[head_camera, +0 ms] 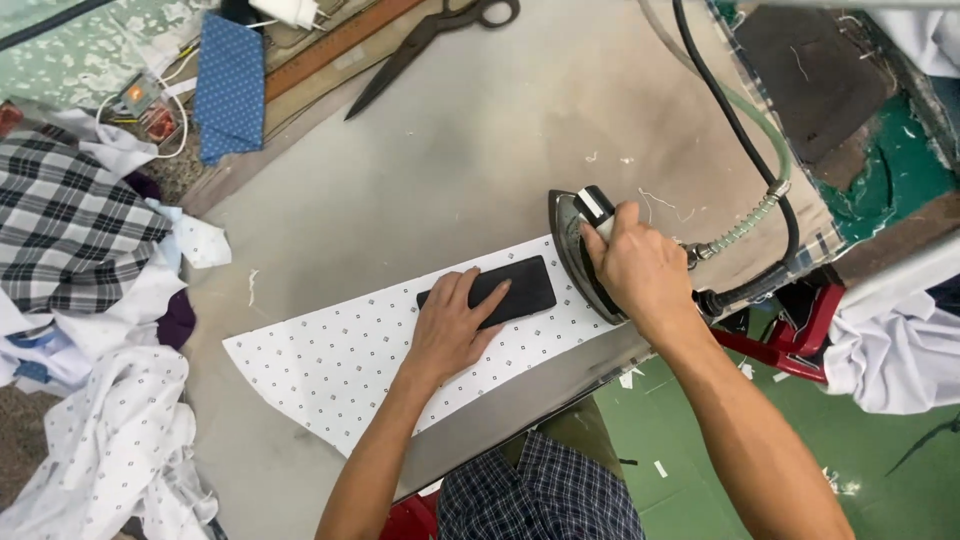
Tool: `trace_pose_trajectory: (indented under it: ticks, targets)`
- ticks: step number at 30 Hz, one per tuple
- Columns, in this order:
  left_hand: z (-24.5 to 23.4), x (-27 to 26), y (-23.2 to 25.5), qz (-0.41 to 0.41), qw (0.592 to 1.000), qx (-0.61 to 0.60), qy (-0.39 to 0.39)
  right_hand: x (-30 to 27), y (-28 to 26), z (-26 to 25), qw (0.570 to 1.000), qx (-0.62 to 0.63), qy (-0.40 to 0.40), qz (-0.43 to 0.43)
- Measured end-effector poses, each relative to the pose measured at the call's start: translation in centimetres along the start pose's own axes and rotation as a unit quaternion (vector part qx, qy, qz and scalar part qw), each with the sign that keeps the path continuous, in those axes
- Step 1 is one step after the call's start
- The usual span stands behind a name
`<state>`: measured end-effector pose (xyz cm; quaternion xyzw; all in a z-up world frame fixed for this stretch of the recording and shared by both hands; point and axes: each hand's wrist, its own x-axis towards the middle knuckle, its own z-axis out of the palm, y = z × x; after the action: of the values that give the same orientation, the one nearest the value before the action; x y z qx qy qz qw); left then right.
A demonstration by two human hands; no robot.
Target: The person irons a white patterned fabric piece on a work table using a steam iron and a black pressing block. They smooth the fabric, apply the iron, and trim loose threads with scissors. The person repeats the ironing process on multiple fabric pieces, placing finished items on a nearby chair.
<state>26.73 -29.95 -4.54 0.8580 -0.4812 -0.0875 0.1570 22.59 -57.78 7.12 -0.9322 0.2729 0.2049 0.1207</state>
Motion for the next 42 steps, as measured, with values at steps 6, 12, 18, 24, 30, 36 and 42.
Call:
trace_pose_trajectory:
  ticks: [6, 12, 18, 24, 30, 36, 42]
  targets:
    - [-0.8, 0.2, 0.7, -0.020, 1.000, 0.012, -0.003, 0.2, 0.8, -1.1, 1.000, 0.010, 0.007, -0.015]
    - [-1.0, 0.4, 0.9, -0.024, 1.000, 0.008, 0.004, -0.1, 0.8, -2.1, 1.000, 0.013, 0.010, -0.024]
    - [-1.4, 0.6, 1.1, -0.029, 1.000, 0.000, -0.006, 0.3, 1.3, -2.0, 1.000, 0.016, 0.008, -0.023]
    - [-1.2, 1.5, 1.2, -0.069, 0.997, -0.031, -0.007, 1.0, 2.0, -2.2, 0.999, 0.025, 0.024, -0.020]
    - [0.6, 5.4, 3.7, -0.047, 0.998, -0.042, 0.030, 2.8, 3.7, -3.3, 0.999, 0.018, 0.047, -0.013]
    - [2.9, 9.8, 7.7, -0.021, 0.998, -0.040, 0.054, 9.9, 6.8, -5.0, 0.995, -0.011, 0.070, -0.064]
    - [3.9, 13.9, 10.9, -0.030, 0.994, -0.071, 0.074, 16.0, 7.6, -7.2, 0.988, 0.001, 0.072, -0.136]
